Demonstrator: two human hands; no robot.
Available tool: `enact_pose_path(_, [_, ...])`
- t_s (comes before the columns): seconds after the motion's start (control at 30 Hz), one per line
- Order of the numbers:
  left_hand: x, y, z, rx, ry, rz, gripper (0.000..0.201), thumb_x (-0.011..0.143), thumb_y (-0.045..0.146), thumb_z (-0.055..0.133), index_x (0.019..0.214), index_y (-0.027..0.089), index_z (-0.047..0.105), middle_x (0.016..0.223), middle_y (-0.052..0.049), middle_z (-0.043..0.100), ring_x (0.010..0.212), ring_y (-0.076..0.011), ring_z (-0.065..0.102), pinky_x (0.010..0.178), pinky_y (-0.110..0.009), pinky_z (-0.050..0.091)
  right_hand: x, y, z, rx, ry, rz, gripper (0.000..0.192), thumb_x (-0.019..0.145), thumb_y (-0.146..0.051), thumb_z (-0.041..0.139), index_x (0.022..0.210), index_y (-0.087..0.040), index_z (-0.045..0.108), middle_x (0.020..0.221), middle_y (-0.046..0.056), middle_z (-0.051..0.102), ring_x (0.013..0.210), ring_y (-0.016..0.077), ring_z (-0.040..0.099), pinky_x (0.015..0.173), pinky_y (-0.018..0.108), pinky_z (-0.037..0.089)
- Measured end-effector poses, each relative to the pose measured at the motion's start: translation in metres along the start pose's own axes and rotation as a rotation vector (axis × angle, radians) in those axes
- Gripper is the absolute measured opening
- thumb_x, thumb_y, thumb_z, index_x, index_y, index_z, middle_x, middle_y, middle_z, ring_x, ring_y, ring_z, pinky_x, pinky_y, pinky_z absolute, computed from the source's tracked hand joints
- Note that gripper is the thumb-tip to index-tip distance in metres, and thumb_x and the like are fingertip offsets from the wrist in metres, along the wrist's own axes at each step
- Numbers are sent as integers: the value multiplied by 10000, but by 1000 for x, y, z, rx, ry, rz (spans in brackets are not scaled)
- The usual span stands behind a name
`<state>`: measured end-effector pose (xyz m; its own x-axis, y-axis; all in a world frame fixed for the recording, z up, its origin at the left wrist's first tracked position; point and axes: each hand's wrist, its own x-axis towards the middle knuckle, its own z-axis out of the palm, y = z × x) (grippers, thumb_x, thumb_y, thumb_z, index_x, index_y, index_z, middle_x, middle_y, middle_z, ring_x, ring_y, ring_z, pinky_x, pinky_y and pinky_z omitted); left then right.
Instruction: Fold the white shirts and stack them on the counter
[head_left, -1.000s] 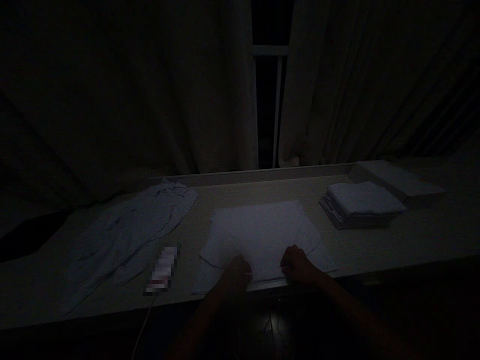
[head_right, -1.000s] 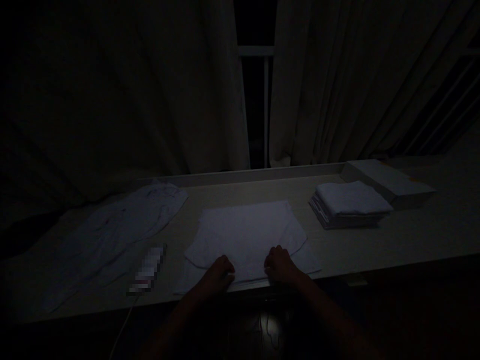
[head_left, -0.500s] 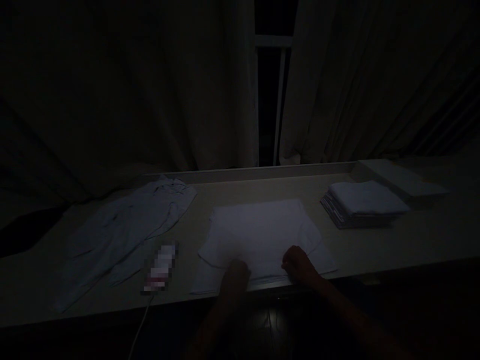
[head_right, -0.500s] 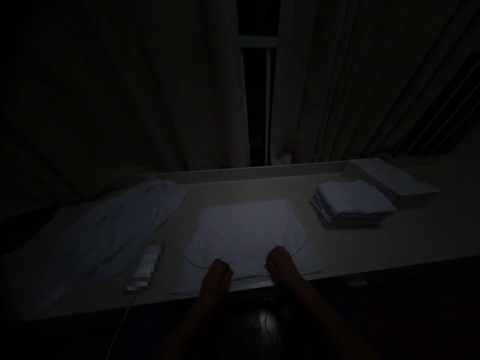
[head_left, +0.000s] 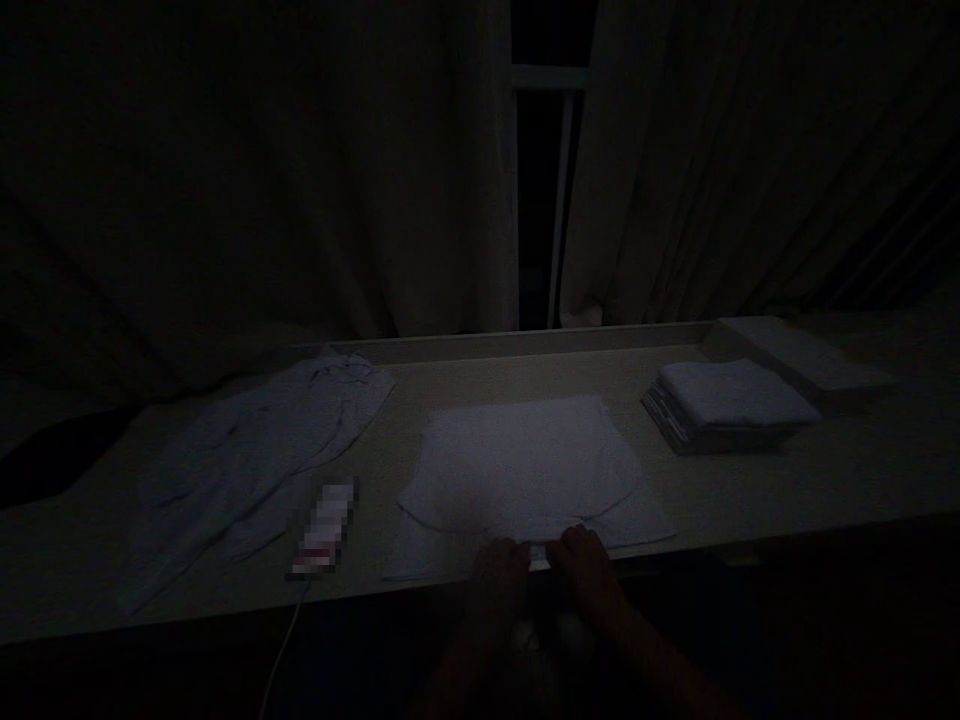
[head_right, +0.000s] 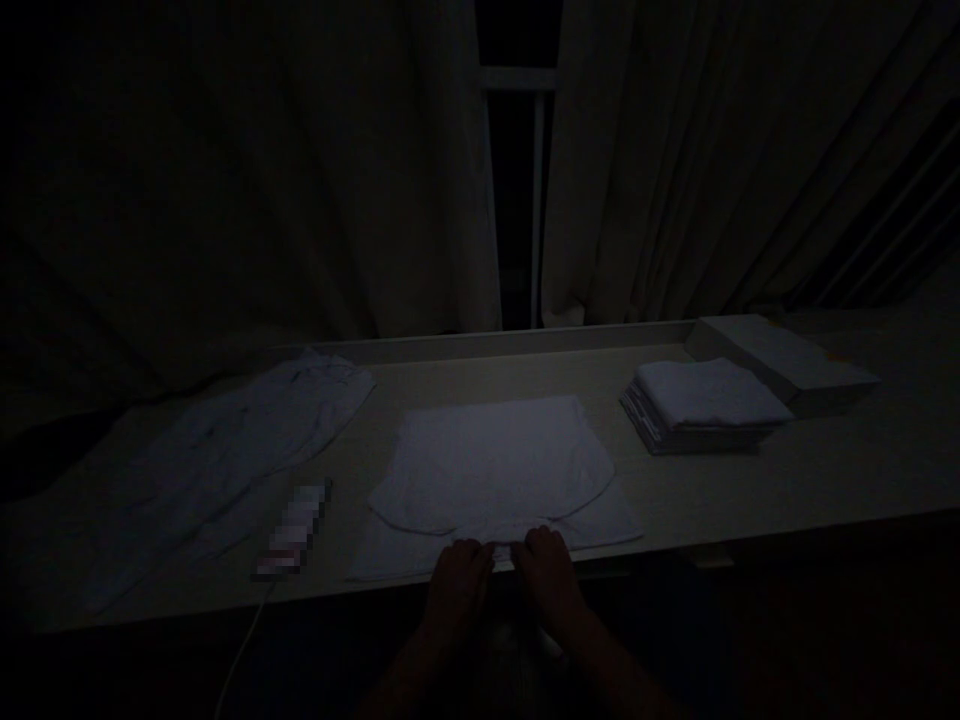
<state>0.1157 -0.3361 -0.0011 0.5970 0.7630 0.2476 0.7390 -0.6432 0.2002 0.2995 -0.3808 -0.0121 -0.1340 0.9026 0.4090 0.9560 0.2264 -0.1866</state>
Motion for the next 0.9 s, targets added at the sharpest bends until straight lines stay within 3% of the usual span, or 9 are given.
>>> enact_pose_path(0.23, [0, 9, 10, -28, 1, -41, 214, 886, 155, 455, 977, 226, 634, 870, -87, 606, 830, -228, 535, 740, -380, 418, 3, -3, 7, -69, -62, -50, 108, 811, -137, 646, 852, -224, 600, 840, 58, 566, 834, 232, 462, 734, 355, 312])
enact_pose_path(0.57, [1, 8, 14, -116, 31, -67, 233, 914, 179, 422, 1024, 209, 626, 920, -90, 624, 871, -227, 540, 785, -388, 423, -1, -8, 14, -10, -38, -90, 108, 843, -151, 613, 905, -237, 596, 852, 49, 579, 815, 233, 473, 735, 374, 327])
enact_pose_path(0.9, [4, 16, 6, -15, 0, -74, 204, 879, 142, 449, 902, 192, 645, 887, -93, 607, 841, -227, 522, 759, -385, 392, -14, 2, -17, 41, -56, -15, 177, 835, -184, 640, 1008, -220, 623, 908, 61, 595, 855, 229, 468, 780, 382, 325])
